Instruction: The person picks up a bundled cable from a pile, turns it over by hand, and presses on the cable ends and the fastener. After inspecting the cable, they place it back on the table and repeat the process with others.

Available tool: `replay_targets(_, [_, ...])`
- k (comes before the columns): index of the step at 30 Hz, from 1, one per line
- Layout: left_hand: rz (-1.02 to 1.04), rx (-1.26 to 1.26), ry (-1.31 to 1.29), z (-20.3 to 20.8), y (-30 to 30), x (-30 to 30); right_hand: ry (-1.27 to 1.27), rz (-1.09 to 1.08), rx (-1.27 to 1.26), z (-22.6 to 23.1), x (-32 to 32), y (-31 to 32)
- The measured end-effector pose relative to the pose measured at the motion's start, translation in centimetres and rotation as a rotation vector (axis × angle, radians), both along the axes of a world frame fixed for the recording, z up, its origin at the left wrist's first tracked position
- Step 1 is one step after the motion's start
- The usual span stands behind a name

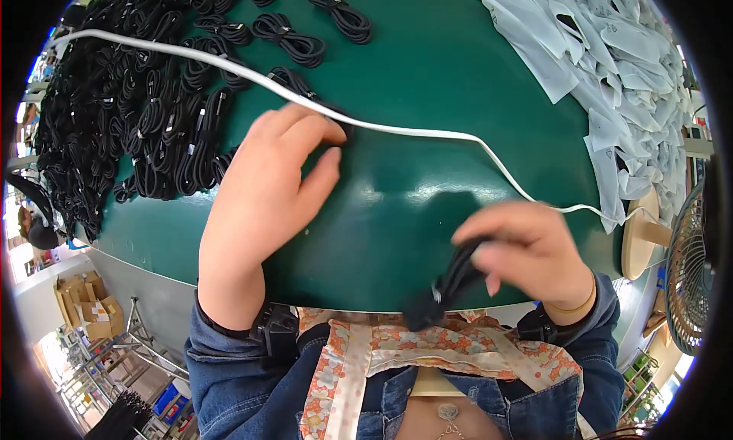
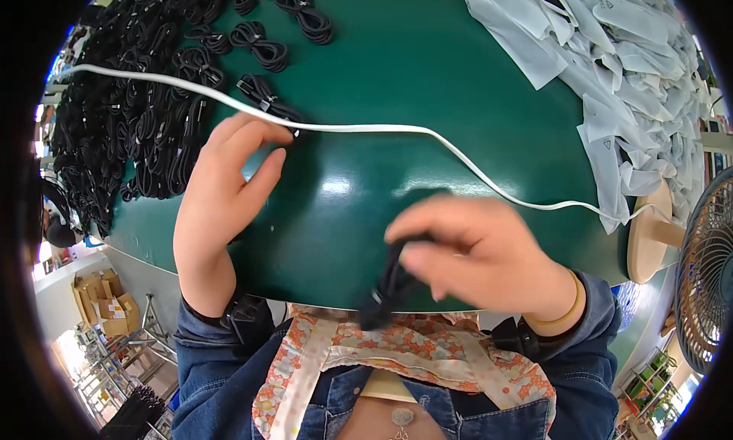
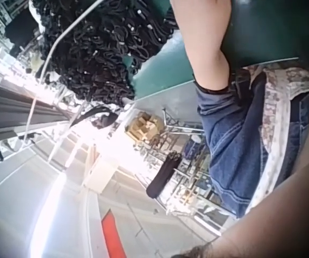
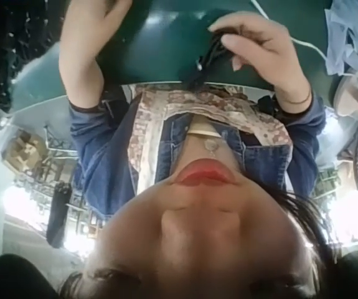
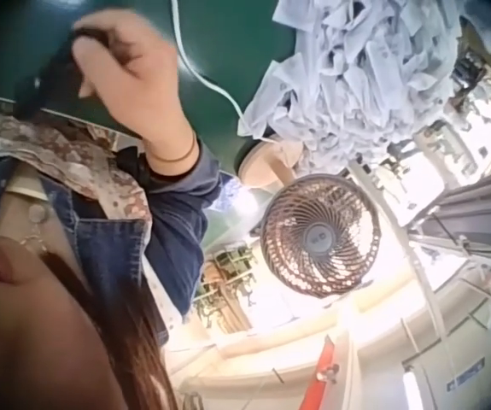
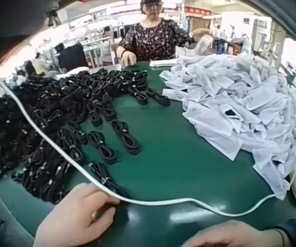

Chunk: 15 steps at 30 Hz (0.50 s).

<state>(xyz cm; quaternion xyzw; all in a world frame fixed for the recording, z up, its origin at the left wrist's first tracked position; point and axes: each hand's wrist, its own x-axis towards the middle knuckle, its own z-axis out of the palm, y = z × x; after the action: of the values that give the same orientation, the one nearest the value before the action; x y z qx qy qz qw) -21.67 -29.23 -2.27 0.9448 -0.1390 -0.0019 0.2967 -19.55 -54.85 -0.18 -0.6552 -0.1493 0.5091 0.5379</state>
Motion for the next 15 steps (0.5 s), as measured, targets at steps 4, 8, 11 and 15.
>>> replay_targets(4, [0.104,0.274,-0.331,-1.6,0.3,0.2,-0.175,-0.823,0.459,-0.8,-0.7,1.4])
replay_targets(8, [0.113,0.173,-0.125,-1.5,0.1,0.1,-0.236,-0.791,0.568,-0.6,-0.6,1.5])
replay_targets(11, [0.009,0.132,0.066,-0.9,-1.1,-0.3,-0.295,-0.584,0.452,-1.0,-1.2,1.0])
replay_targets(15, [-0.228,0.006,0.085,-0.7,-2.8,-1.3,-0.278,-0.556,0.388,-0.9,-1.0,0.5])
